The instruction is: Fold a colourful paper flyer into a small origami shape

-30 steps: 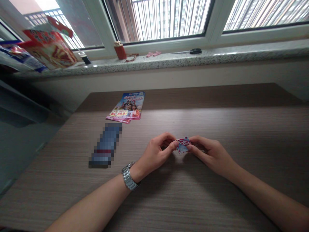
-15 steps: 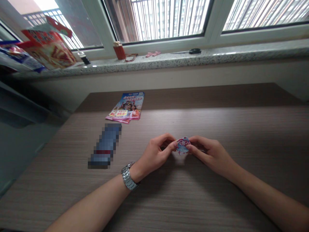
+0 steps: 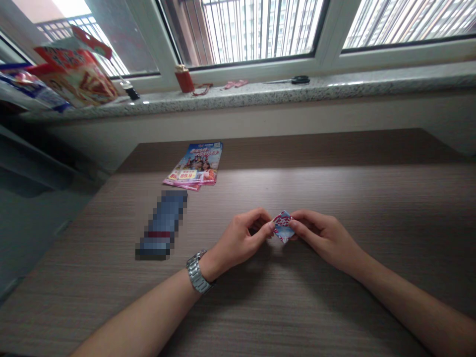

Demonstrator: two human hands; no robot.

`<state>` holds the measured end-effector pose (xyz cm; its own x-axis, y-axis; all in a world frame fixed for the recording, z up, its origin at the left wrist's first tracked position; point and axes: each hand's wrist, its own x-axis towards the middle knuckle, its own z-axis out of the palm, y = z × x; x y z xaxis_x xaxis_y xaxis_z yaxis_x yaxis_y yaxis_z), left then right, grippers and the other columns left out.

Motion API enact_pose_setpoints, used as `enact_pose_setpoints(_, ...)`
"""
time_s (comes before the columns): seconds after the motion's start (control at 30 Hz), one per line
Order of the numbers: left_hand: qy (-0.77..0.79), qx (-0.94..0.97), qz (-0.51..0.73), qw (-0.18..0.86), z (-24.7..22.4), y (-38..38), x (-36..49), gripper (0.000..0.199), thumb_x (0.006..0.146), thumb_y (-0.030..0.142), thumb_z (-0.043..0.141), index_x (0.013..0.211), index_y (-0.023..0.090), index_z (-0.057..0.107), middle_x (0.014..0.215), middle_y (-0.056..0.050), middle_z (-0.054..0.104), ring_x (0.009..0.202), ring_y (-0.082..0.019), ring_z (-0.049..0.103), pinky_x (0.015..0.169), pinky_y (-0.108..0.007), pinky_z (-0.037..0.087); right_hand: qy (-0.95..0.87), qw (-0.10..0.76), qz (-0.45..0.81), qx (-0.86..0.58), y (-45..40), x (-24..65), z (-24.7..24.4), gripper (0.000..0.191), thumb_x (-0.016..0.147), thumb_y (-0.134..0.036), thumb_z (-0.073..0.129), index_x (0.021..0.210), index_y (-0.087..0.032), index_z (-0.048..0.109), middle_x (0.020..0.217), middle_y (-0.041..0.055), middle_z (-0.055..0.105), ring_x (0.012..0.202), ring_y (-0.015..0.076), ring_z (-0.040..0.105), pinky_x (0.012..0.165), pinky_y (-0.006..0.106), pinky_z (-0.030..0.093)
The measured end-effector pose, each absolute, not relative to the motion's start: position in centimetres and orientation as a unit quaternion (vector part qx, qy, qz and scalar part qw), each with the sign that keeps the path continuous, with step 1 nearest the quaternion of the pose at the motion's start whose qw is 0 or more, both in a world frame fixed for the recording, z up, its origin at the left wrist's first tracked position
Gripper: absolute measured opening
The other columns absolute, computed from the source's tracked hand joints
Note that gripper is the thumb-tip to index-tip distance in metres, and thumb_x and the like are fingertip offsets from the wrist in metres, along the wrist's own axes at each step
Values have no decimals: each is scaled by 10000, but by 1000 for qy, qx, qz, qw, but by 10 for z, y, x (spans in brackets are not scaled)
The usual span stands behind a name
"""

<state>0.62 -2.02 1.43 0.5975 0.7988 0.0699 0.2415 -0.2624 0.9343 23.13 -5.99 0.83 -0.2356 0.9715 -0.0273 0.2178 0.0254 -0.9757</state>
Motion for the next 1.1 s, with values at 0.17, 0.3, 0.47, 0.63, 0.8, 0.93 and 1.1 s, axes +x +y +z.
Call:
enact_pose_setpoints(0.17,339,766,266,478,17,-22,7,209,1004,318,572,926,138,645,816,-16,658,736,-120,574,667,-222,427,-631,363,483,-486,-60,232,9,255,978,-432,594,981,-208,716,838,22,753,740,159,701,672,242,545)
enact_pose_setpoints(0.3,334,783,261,455,15,-23,7,171,993,275,577,922,140,653,808,-12,655,724,-115,557,664,-224,417,-656,341,461,-491,-60,235,8,259,985,-434,586,963,-207,708,830,18,743,737,153,676,660,239,506)
enact_pose_setpoints(0.47,325,789,273,445,14,-25,8,139,988,268,595,1001,148,664,888,-29,688,786,-126,611,725,-230,465,-682,317,431,-499,-60,237,9,259,989,-421,568,954,-203,704,838,22,742,720,155,657,628,246,477)
enact_pose_setpoints(0.63,317,786,303,435,16,-25,8,190,990,329,623,1053,156,668,950,-48,701,849,-139,650,767,-238,501,-733,279,391,-482,-62,234,10,238,994,-379,561,957,-202,716,829,15,742,733,155,657,663,260,459)
enact_pose_setpoints(0.8,320,798,301,413,16,-24,8,179,1011,318,593,993,161,678,899,-34,694,819,-129,636,755,-235,489,-733,273,388,-487,-63,232,12,260,993,-403,561,940,-203,720,800,9,738,703,152,642,646,263,452)
enact_pose_setpoints(0.93,340,784,305,421,15,-23,8,167,1007,308,594,988,162,672,904,-38,699,825,-135,647,761,-239,502,-698,286,432,-495,-62,232,12,305,991,-460,555,980,-206,725,840,28,759,729,177,670,645,272,490)
enact_pose_setpoints(1.1,349,774,313,426,15,-23,8,158,1003,299,597,985,160,671,909,-35,703,827,-133,657,766,-233,512,-687,306,443,-488,-62,232,11,322,1004,-464,534,963,-205,720,854,36,762,754,182,678,677,275,501)
